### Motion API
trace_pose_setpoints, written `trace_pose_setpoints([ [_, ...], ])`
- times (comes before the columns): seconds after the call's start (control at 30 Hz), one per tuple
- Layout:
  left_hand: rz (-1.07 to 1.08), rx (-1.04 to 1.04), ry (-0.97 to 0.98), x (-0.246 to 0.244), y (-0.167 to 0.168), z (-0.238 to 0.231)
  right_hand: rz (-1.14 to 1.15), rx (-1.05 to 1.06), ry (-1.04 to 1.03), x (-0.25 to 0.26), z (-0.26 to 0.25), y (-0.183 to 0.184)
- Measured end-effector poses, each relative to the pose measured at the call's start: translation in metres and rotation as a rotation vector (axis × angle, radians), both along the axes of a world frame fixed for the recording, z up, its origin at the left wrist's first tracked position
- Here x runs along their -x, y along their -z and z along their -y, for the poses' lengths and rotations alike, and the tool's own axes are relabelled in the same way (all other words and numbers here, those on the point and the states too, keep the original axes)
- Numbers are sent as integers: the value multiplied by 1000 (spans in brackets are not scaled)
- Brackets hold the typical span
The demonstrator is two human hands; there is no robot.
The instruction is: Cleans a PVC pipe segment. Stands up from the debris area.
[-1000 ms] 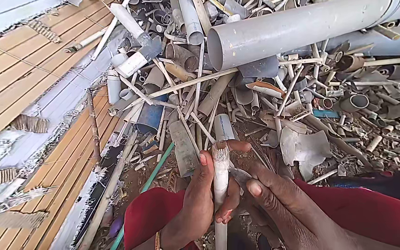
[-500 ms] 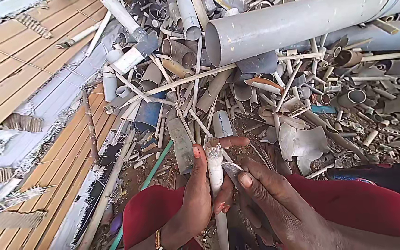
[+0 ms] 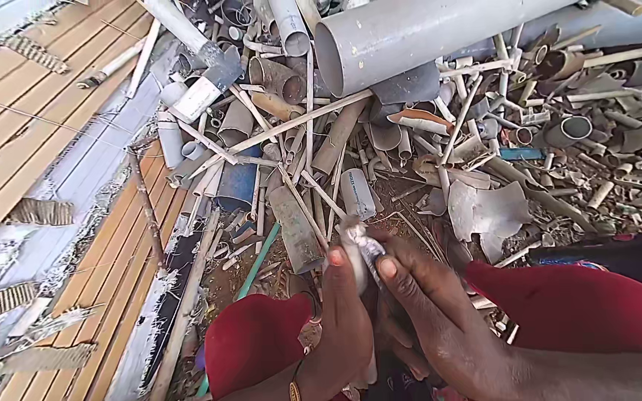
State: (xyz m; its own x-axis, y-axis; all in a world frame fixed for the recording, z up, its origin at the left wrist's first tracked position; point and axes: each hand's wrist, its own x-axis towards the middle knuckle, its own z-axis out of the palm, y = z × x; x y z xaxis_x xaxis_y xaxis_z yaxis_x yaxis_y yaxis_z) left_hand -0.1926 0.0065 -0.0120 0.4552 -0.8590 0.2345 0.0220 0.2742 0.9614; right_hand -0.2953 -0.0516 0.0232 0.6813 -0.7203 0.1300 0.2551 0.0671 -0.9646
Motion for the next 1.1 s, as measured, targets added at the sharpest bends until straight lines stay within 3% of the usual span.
trace_pose_setpoints([
  [0.1,67,-304,228,32,29,-24,127,32,194,8,36,-42],
  [0.17,-17,-405,283,37,36,-20,175,145,282,22,50,-60],
  [0.23,-218,-332,228,14,31,3,205,209,211,28,49,-61],
  [0.33,-451,-250,121,-16,5,16,127,90,-16,29,39,-49],
  [0.43,-543,-193,131,-18,-9,16,-47,82,-150,26,31,-31],
  [0.57,-546,-67,171,-15,-15,13,-196,287,-199,24,15,-7],
  [0.8,-386,26,87,-5,-20,14,-184,232,-81,9,11,-2],
  [1.1,-341,29,12,-7,-21,14,-134,221,-104,2,14,-4],
])
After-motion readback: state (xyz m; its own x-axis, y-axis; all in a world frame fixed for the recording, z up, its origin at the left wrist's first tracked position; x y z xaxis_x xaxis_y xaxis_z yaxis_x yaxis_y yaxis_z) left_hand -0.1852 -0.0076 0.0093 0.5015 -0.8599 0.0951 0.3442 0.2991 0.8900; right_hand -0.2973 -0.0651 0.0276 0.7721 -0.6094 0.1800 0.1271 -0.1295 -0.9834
